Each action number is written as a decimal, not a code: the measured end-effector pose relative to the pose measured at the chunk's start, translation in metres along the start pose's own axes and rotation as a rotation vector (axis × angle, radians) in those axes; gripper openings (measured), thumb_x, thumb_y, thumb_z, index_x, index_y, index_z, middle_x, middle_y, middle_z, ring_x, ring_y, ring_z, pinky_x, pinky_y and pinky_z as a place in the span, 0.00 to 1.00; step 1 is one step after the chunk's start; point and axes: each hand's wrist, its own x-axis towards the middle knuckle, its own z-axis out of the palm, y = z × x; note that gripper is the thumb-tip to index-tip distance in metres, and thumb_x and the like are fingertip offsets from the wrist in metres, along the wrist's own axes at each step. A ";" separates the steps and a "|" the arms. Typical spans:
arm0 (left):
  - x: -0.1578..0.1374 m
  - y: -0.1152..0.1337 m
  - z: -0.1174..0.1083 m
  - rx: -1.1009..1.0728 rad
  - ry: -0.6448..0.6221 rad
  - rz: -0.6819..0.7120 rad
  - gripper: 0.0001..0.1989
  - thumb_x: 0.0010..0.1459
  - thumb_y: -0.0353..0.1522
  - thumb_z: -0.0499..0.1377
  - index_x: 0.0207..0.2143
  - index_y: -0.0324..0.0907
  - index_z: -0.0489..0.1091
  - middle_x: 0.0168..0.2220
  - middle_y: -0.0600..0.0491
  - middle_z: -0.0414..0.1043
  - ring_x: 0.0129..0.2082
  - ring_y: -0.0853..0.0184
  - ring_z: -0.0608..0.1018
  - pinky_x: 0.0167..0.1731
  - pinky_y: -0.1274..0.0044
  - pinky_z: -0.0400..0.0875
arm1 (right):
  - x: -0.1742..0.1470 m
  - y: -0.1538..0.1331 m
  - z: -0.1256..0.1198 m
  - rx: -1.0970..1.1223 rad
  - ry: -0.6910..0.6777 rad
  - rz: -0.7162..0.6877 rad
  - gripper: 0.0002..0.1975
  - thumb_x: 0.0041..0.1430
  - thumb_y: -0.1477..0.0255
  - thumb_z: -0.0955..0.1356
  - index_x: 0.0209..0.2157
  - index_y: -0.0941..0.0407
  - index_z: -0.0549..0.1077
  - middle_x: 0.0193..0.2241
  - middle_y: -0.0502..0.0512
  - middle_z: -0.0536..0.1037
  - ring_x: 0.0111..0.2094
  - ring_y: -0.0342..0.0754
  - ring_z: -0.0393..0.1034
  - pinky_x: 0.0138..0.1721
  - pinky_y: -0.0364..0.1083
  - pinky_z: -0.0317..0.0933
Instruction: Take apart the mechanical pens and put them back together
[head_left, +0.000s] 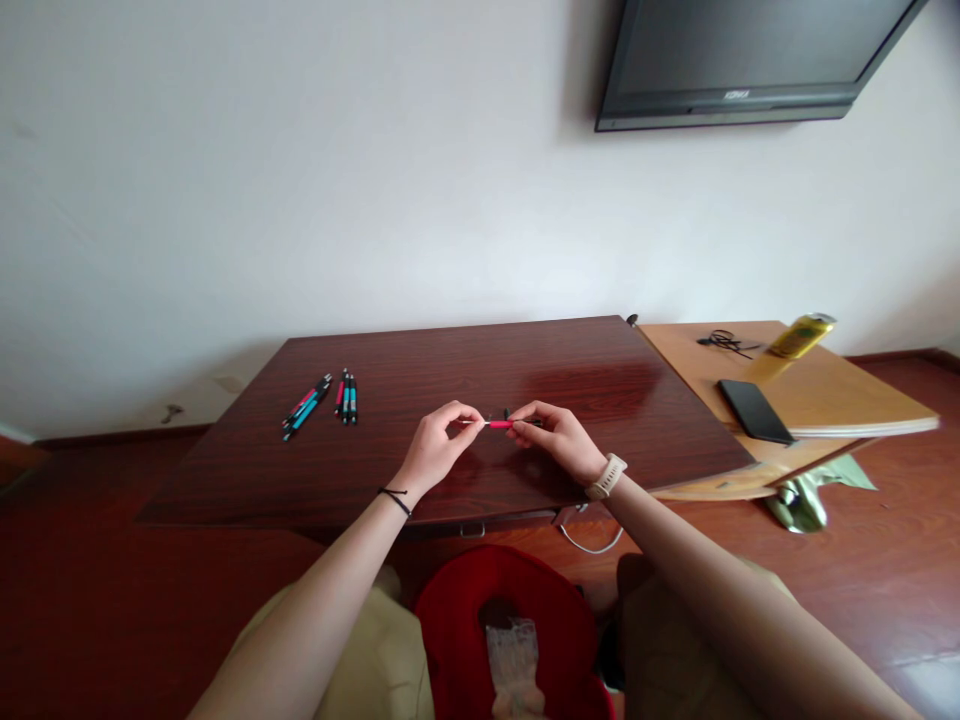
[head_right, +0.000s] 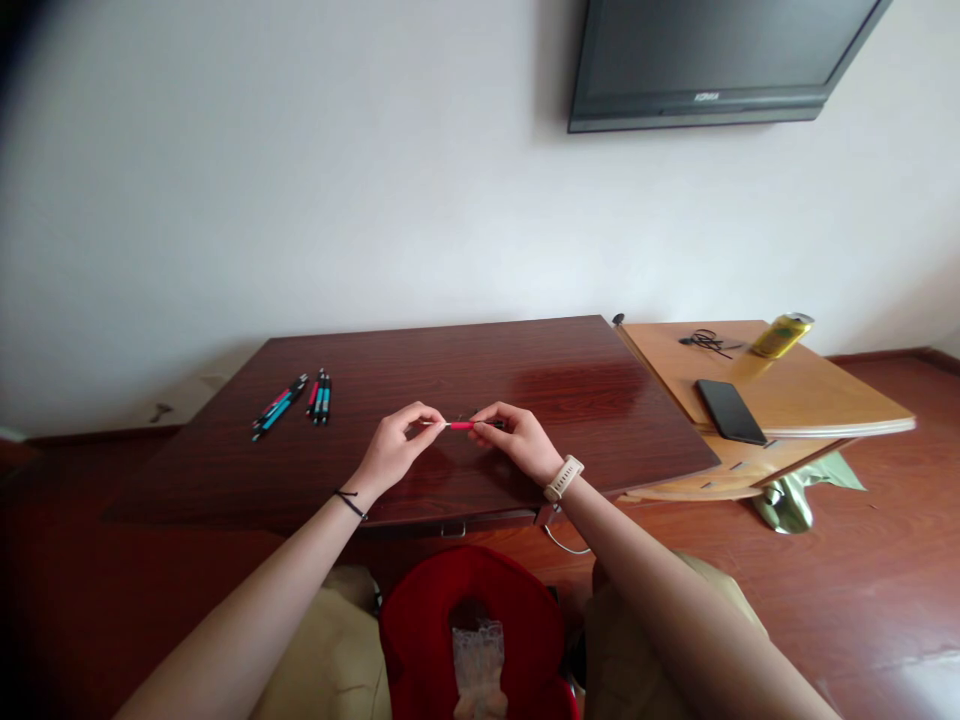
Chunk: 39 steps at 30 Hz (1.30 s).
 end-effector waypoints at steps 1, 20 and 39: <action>0.000 0.000 0.000 -0.029 -0.008 -0.016 0.08 0.68 0.37 0.62 0.38 0.43 0.78 0.40 0.52 0.81 0.40 0.64 0.81 0.45 0.74 0.73 | -0.001 -0.001 0.000 -0.070 -0.018 -0.034 0.15 0.64 0.58 0.75 0.45 0.55 0.80 0.38 0.56 0.85 0.38 0.50 0.79 0.42 0.48 0.70; 0.005 0.001 0.024 0.027 0.016 0.026 0.08 0.67 0.32 0.63 0.48 0.44 0.76 0.45 0.49 0.80 0.43 0.62 0.81 0.48 0.69 0.77 | -0.006 -0.002 0.018 -0.192 0.099 -0.103 0.18 0.74 0.52 0.63 0.45 0.51 0.73 0.30 0.49 0.71 0.31 0.48 0.64 0.34 0.45 0.62; 0.010 -0.026 0.029 0.617 -0.112 0.184 0.13 0.71 0.23 0.54 0.42 0.44 0.78 0.42 0.48 0.76 0.45 0.59 0.78 0.49 0.68 0.75 | -0.008 -0.004 0.002 -0.421 0.232 -0.157 0.19 0.74 0.53 0.64 0.37 0.52 0.76 0.29 0.50 0.75 0.30 0.48 0.66 0.34 0.46 0.60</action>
